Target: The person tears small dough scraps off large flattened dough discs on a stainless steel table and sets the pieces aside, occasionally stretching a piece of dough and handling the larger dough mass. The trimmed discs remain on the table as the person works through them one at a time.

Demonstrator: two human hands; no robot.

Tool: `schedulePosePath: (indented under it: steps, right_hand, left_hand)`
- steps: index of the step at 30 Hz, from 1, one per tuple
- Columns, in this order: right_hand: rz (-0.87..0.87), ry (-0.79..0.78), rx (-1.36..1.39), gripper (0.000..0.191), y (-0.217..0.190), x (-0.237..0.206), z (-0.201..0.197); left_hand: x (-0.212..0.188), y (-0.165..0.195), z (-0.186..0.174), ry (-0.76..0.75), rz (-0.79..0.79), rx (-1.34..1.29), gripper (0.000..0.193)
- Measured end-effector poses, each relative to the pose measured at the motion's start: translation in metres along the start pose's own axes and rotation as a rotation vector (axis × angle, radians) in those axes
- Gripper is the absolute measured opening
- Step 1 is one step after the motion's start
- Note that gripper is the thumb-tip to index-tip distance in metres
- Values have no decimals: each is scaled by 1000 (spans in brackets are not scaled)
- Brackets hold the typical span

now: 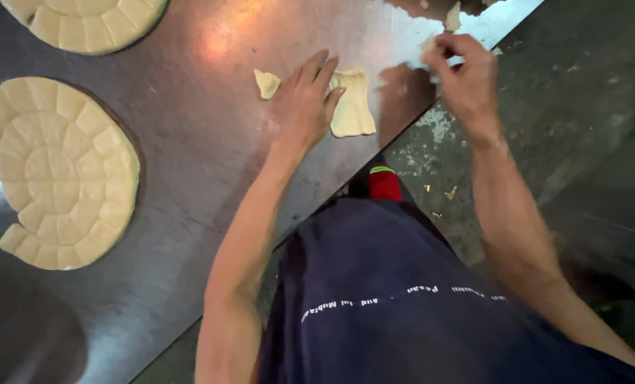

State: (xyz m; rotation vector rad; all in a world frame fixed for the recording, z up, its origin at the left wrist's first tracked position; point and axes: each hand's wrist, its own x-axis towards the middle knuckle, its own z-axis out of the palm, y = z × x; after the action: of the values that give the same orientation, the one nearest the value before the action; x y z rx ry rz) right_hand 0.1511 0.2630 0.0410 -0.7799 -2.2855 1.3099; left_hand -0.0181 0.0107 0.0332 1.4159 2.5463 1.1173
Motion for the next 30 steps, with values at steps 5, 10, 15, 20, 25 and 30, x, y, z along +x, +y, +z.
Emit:
schedulePosePath:
  steps: [5, 10, 15, 20, 25, 30]
  right_hand:
    - [-522, -271, -607, 43, -66, -40, 52]
    - [-724, -191, -842, 56, -81, -76, 89]
    - [-616, -326, -715, 30, -64, -74, 72]
    - [-824, -290, -831, 40, -52, -82, 61]
    - [-563, -368, -629, 21, -48, -61, 74]
    - [-587, -193, -413, 32, -54, -42, 82]
  left_hand:
    - [45, -13, 2, -216, 127, 47, 17]
    - [28, -13, -9, -322, -4, -201, 15]
    - [-40, 12, 2, -112, 113, -26, 37]
    - [-81, 27, 8, 0, 188, 281, 44]
    - [-73, 18, 6, -75, 22, 106, 41]
    - [-50, 6, 6, 86, 24, 101, 43]
